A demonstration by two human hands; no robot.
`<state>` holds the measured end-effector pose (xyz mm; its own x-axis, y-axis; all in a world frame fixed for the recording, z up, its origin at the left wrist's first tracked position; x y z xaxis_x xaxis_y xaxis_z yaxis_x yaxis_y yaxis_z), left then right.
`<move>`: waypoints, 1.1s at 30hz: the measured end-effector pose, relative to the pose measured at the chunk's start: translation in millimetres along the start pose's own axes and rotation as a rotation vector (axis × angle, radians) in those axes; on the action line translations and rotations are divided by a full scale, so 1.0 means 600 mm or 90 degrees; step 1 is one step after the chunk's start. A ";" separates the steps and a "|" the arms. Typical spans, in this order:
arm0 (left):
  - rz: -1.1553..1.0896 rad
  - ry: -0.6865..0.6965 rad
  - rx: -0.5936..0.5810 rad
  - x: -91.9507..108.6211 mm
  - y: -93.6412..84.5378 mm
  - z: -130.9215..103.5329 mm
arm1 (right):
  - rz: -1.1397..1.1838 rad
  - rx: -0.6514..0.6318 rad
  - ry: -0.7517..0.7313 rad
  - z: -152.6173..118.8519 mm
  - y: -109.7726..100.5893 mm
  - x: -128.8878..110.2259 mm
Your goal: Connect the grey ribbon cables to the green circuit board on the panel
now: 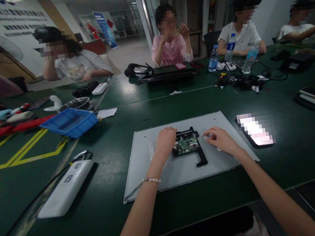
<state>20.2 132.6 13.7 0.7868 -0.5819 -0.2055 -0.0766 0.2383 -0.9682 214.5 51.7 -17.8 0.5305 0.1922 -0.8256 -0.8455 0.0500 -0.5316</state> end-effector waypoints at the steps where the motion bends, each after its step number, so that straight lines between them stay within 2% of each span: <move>1: 0.001 -0.006 0.001 -0.001 -0.001 0.002 | -0.001 0.002 0.000 0.000 0.000 0.000; 7: -0.008 -0.020 0.024 0.019 -0.023 0.023 | -0.004 0.029 -0.008 0.002 -0.002 0.003; 16: -0.043 0.052 0.061 0.099 -0.047 0.059 | -0.005 0.110 0.002 0.006 -0.014 0.005; 22: -0.025 0.103 0.094 0.148 -0.058 0.038 | 0.046 0.149 -0.079 0.010 -0.007 -0.022; 26: -0.006 0.113 0.111 0.168 -0.071 0.022 | 0.060 0.137 -0.080 0.011 0.000 -0.022; 29: -0.006 0.134 0.108 0.176 -0.077 0.013 | 0.031 0.130 -0.091 0.009 -0.002 -0.026; 33: -0.021 0.131 0.100 0.168 -0.080 0.004 | 0.008 0.115 -0.113 0.006 -0.002 -0.039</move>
<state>105.0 64.4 39.7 0.6455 -0.7331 -0.2143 0.0553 0.3247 -0.9442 202.8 50.7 3.1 0.5148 0.3621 -0.7771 -0.8573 0.2184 -0.4662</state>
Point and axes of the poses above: each hand's wrist, its own z-axis towards the middle knuckle, its own y-axis out of the palm, x = y × z, the point moved 7 cm from there along z, towards the middle knuckle, and after that the axes turned 10 degrees about z, right-handed, at the moved point
